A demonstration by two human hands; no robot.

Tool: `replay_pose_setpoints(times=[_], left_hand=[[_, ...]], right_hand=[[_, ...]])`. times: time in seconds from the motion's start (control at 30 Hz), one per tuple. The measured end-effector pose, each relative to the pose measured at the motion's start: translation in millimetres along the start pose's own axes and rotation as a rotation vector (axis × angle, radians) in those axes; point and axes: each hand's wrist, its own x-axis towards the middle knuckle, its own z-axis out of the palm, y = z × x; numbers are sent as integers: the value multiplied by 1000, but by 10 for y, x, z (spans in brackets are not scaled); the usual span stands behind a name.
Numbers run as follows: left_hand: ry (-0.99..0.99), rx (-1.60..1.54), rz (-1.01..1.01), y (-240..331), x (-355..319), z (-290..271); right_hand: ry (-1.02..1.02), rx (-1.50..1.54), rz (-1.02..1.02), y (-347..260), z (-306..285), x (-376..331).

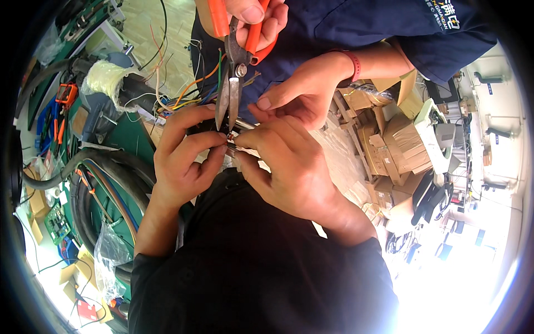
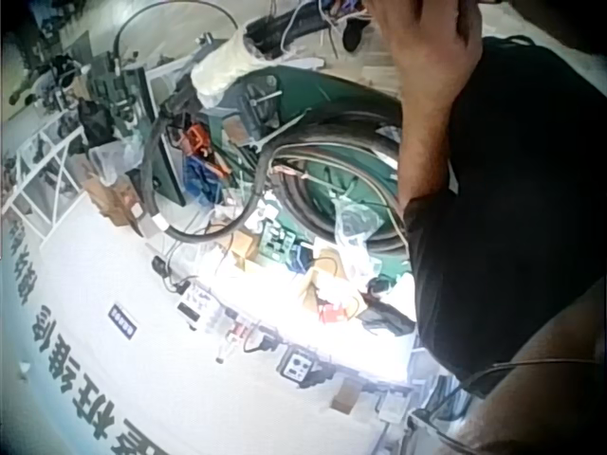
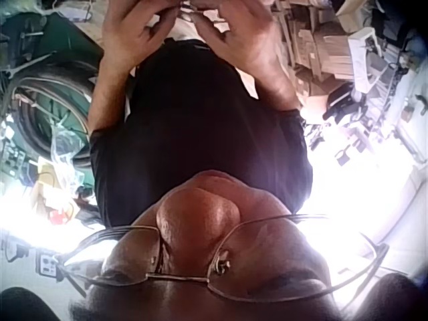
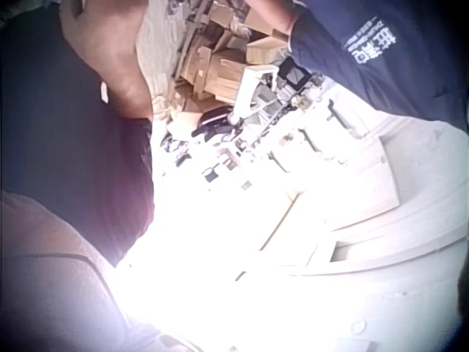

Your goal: The person organizes and connects wires within a large cable harness using a vise and pliers to trim wires while an assistant holds the assembly.

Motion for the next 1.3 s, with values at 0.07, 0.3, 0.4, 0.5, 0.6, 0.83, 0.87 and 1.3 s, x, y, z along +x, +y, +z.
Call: replay_pose_setpoints(times=[0.07, 0.3, 0.4, 0.5, 0.6, 0.83, 0.87, 1.3], left_hand=[[-5, -2, 1, 0, 13, 13], [-16, -8, -4, 7, 17, -2], [-15, -12, -13, 17, 14, -11], [-80, 19, 3, 132, 104, -68], [-107, 65, 38, 119, 125, -54], [-39, 64, -1, 61, 66, 14], [-52, 67, 6, 66, 73, 13], [12, -51, -11, -23, 31, 80]], right_hand=[[-13, 1, -8, -4, -17, 8], [35, 29, 17, -11, 9, 9], [24, 9, -22, 12, 4, 4], [34, 13, -21, 10, -1, 12], [54, 2, -39, 27, 4, 3], [76, -8, -47, 18, 17, -7], [80, -7, -47, 16, 15, -8], [248, 26, 125, -18, -120, -521]])
